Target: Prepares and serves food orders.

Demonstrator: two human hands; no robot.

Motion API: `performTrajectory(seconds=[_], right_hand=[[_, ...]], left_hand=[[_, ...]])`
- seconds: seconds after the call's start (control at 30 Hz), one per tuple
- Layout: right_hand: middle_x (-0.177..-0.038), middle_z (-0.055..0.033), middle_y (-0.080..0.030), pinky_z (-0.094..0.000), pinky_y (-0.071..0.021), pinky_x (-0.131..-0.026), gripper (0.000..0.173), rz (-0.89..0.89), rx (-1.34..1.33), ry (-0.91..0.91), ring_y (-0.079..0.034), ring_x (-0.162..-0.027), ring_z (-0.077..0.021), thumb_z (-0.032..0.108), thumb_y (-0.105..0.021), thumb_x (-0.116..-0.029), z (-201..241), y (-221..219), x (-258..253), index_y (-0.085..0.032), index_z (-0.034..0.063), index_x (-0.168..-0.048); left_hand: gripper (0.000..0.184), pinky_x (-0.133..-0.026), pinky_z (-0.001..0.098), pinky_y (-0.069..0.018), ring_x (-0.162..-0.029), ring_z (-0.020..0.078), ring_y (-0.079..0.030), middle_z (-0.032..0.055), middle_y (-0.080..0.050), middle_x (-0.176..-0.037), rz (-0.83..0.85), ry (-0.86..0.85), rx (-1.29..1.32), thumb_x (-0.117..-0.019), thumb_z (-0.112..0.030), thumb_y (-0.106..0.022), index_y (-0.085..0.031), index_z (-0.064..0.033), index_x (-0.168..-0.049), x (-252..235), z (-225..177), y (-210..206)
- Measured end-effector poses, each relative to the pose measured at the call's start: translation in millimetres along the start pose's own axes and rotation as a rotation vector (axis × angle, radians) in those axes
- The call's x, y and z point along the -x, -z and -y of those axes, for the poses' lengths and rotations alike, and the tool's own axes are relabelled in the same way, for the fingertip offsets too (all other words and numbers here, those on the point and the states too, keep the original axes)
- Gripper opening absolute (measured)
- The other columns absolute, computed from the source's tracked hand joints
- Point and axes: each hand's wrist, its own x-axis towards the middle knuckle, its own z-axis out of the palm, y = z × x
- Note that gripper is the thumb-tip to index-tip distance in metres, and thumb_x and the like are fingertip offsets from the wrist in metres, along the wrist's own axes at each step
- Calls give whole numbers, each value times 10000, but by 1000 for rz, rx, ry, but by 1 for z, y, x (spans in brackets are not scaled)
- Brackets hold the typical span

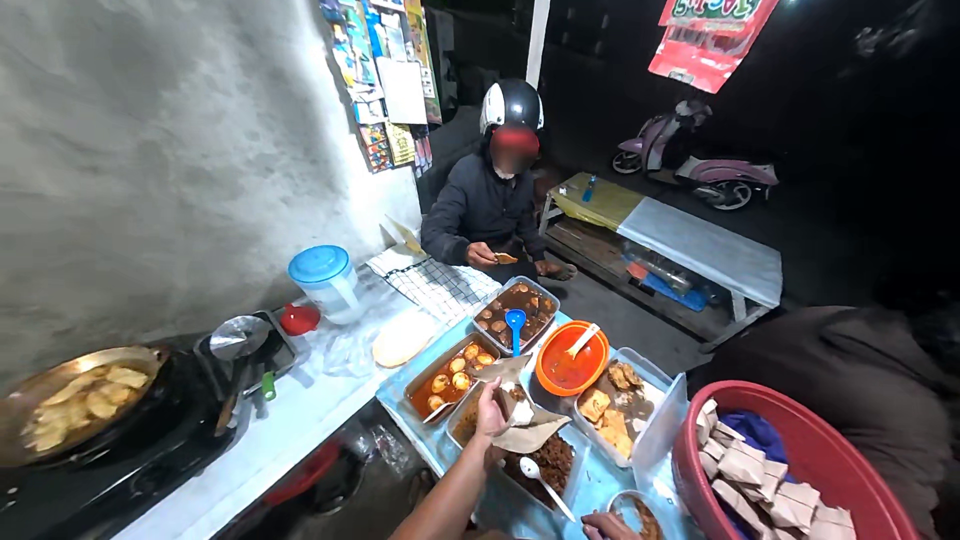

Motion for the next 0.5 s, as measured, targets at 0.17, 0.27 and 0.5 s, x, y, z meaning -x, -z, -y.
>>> performTrajectory(seconds=[0.17,0.27,0.5], right_hand=[[-1070,-73,-769,-456,-597,-889,280,-21,-12,0,-740,-946,-213,297,-589,-1034,1,2,-6,-780,116,-1130],[-1063,-14,-774,-392,-617,-841,260,-74,-91,62,-739,-930,-136,302,-590,-1035,21,-1,-28,-785,154,-1123],[-1474,-167,-549,-418,-634,-870,708,-136,-526,-26,-696,-1131,-226,409,-648,-999,142,-2,-160,-396,44,-1551]], left_hand=[[388,-798,382,-604,-890,168,-713,94,-718,-957,25,-61,-25,-1094,-268,-275,-583,-42,-1163,-13,-9,9],[378,-824,367,-586,-911,150,-691,85,-696,-987,-23,-133,-129,-1101,-224,-246,-540,-18,-1220,-23,-30,5],[469,-908,386,-550,-1029,175,-650,144,-652,-1139,-32,-250,-94,-1101,-260,-165,-467,14,-1333,-70,-82,-7]])
